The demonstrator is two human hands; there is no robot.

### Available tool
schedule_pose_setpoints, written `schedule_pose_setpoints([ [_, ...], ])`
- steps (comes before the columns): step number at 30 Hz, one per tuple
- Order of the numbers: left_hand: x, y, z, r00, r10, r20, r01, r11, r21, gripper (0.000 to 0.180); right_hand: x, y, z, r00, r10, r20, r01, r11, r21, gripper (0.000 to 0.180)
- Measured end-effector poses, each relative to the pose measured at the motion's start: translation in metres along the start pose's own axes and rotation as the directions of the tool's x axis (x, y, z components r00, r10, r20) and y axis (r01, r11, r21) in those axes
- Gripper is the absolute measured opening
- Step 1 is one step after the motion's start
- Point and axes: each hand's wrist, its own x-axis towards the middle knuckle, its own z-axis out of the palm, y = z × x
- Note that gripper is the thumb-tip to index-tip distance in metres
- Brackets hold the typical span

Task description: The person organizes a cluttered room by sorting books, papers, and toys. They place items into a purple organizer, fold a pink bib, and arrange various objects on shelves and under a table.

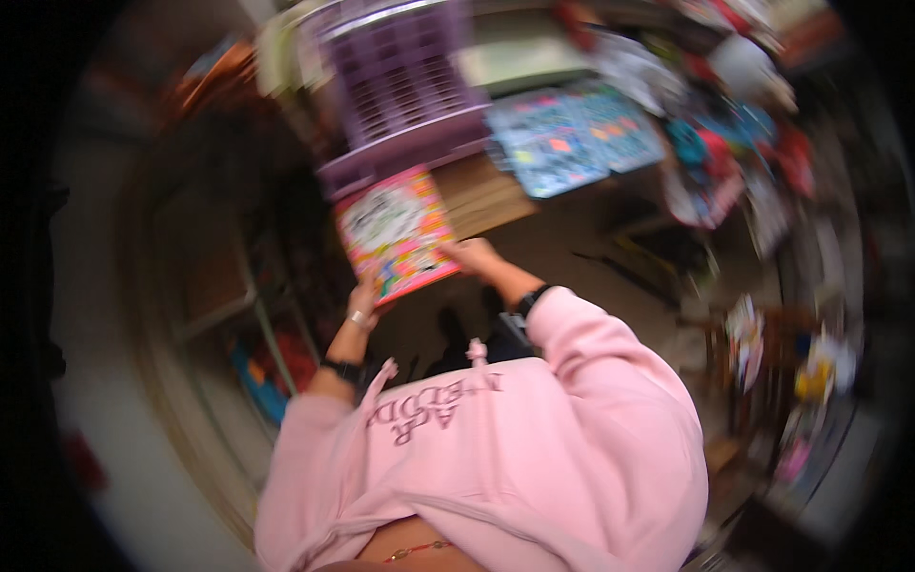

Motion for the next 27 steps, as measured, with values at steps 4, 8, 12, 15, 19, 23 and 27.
schedule_pose_setpoints([
  [4, -0.005, 0.002, 0.002, 0.999, 0.002, 0.049, -0.001, 1.000, -0.019, 0.051, -0.018, -0.004, -0.007, 0.989, -0.032, 0.147, 0.002, 0.979, 0.202, 0.083],
  [8, -0.019, 0.020, -0.016, 0.947, 0.319, 0.016, -0.318, 0.946, -0.066, 0.042, -0.050, -0.004, -0.043, 0.983, -0.158, -0.096, 0.158, 0.987, -0.007, 0.080],
  [12, -0.063, 0.031, 0.014, 0.401, 0.905, -0.144, -0.806, 0.423, 0.414, 0.026, -0.123, 0.011, -0.097, 0.812, -0.516, -0.273, 0.487, 0.856, -0.172, 0.033],
  [15, -0.099, 0.021, 0.097, 0.574, 0.744, 0.343, -0.816, 0.557, 0.155, 0.020, -0.198, 0.017, -0.127, 0.628, -0.683, -0.373, 0.704, 0.703, -0.101, 0.020],
  [19, -0.140, -0.039, 0.276, 0.334, 0.336, 0.881, -0.234, 0.935, -0.268, 0.028, -0.276, 0.048, -0.150, -0.031, -0.951, -0.306, 0.767, 0.174, -0.618, 0.014],
  [23, -0.219, -0.133, 0.431, 0.157, 0.140, 0.978, -0.180, 0.977, -0.111, 0.042, -0.311, 0.133, -0.214, 0.013, -0.970, -0.242, 0.581, 0.204, -0.788, 0.034],
  [27, -0.312, -0.188, 0.500, 0.114, -0.216, 0.970, 0.234, 0.954, 0.185, 0.051, -0.341, 0.256, -0.342, 0.036, -0.755, -0.655, 0.386, 0.615, -0.688, 0.036],
])
